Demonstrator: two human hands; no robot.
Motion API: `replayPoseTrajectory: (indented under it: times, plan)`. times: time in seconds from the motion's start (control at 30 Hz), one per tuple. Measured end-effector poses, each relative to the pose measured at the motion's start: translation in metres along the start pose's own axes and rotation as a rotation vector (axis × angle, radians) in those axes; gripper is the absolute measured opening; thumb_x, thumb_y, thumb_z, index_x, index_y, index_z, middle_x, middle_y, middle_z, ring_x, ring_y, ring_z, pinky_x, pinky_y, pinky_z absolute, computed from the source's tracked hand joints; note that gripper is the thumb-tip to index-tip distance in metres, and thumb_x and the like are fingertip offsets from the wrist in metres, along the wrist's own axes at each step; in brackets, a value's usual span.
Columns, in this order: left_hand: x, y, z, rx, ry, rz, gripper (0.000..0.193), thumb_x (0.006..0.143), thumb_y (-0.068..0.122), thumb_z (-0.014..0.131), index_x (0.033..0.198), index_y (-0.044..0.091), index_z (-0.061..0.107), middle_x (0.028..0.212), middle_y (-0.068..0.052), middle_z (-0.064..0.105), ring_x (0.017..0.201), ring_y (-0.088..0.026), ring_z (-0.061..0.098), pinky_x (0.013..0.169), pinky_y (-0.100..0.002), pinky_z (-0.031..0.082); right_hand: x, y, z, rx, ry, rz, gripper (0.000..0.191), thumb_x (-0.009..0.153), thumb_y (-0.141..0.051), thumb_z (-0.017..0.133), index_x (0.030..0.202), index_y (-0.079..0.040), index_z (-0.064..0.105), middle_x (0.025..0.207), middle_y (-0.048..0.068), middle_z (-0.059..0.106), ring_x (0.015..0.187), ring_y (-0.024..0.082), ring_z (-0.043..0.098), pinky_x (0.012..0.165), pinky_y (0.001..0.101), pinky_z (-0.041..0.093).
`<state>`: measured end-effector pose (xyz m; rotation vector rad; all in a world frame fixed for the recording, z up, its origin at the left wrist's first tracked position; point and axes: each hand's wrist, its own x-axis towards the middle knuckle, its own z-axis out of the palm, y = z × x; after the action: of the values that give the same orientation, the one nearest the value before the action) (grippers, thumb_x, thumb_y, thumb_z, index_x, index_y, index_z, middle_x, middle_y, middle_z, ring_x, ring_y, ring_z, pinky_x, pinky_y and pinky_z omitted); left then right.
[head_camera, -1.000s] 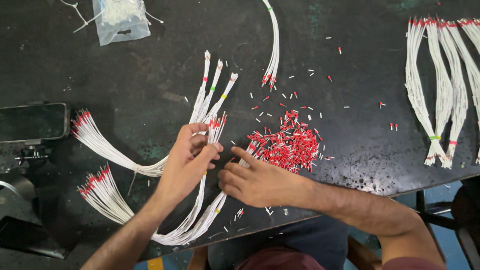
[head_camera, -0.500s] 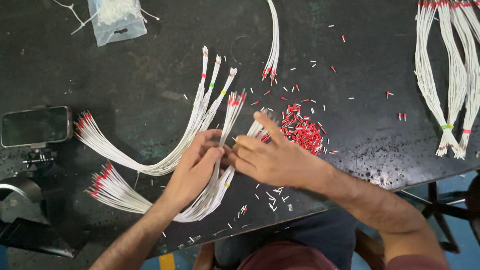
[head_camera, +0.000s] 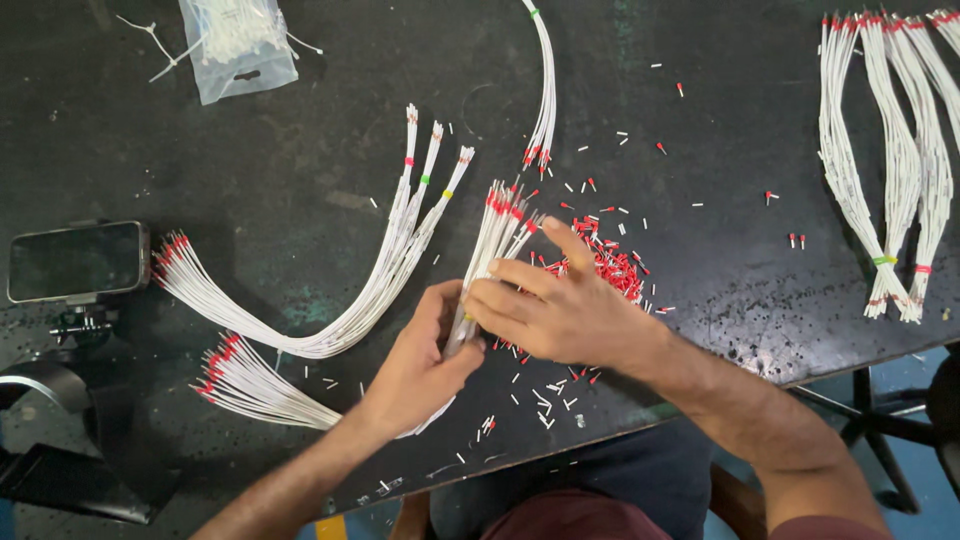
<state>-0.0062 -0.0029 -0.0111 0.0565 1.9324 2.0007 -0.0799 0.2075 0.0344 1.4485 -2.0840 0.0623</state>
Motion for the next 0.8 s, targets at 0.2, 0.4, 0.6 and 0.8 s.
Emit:
replayPoseTrajectory:
  times: [0.2, 0.4, 0.6, 0.8]
  plan:
    - [0.002, 0.0, 0.005, -0.016, 0.094, 0.121, 0.046, 0.095, 0.002, 0.06, 0.138, -0.001, 0.043, 0.116, -0.004, 0.063, 0.101, -0.009, 0.063, 0.083, -0.026, 0.054, -0.001, -0.003, -0.012, 0.126, 0.166, -0.069, 0.028, 0.098, -0.024, 0.073, 0.125, -0.019, 0.073, 0.122, -0.005, 0.06, 0.116, 0.013, 0.057, 0.114, 0.054, 0.039]
    - [-0.003, 0.015, 0.007, -0.039, 0.239, 0.014, 0.039, 0.1, 0.012, 0.06, 0.136, 0.002, 0.052, 0.084, 0.0, 0.057, 0.057, -0.004, 0.048, 0.047, -0.021, 0.04, -0.004, -0.005, -0.009, 0.386, 0.124, -0.17, 0.038, 0.086, -0.014, 0.071, 0.123, -0.008, 0.072, 0.111, 0.001, 0.063, 0.087, 0.015, 0.062, 0.082, 0.0316, 0.053]
    - [-0.035, 0.066, -0.008, -0.205, 0.362, 0.13, 0.041, 0.101, 0.012, 0.056, 0.141, 0.002, 0.053, 0.09, -0.002, 0.063, 0.062, -0.005, 0.052, 0.053, -0.022, 0.046, -0.006, -0.001, 0.014, 0.563, 0.059, -0.069, 0.04, 0.082, -0.013, 0.073, 0.121, -0.009, 0.07, 0.114, 0.003, 0.066, 0.087, 0.018, 0.065, 0.075, 0.0339, 0.052]
    - [-0.104, 0.169, -0.054, 0.003, 0.686, 0.399, 0.039, 0.102, 0.011, 0.054, 0.137, -0.007, 0.053, 0.098, -0.009, 0.063, 0.074, -0.014, 0.061, 0.06, -0.028, 0.053, -0.005, -0.009, 0.022, 0.684, 0.086, 0.014, 0.036, 0.08, -0.01, 0.079, 0.115, -0.009, 0.072, 0.109, 0.003, 0.067, 0.085, 0.019, 0.066, 0.071, 0.0341, 0.053]
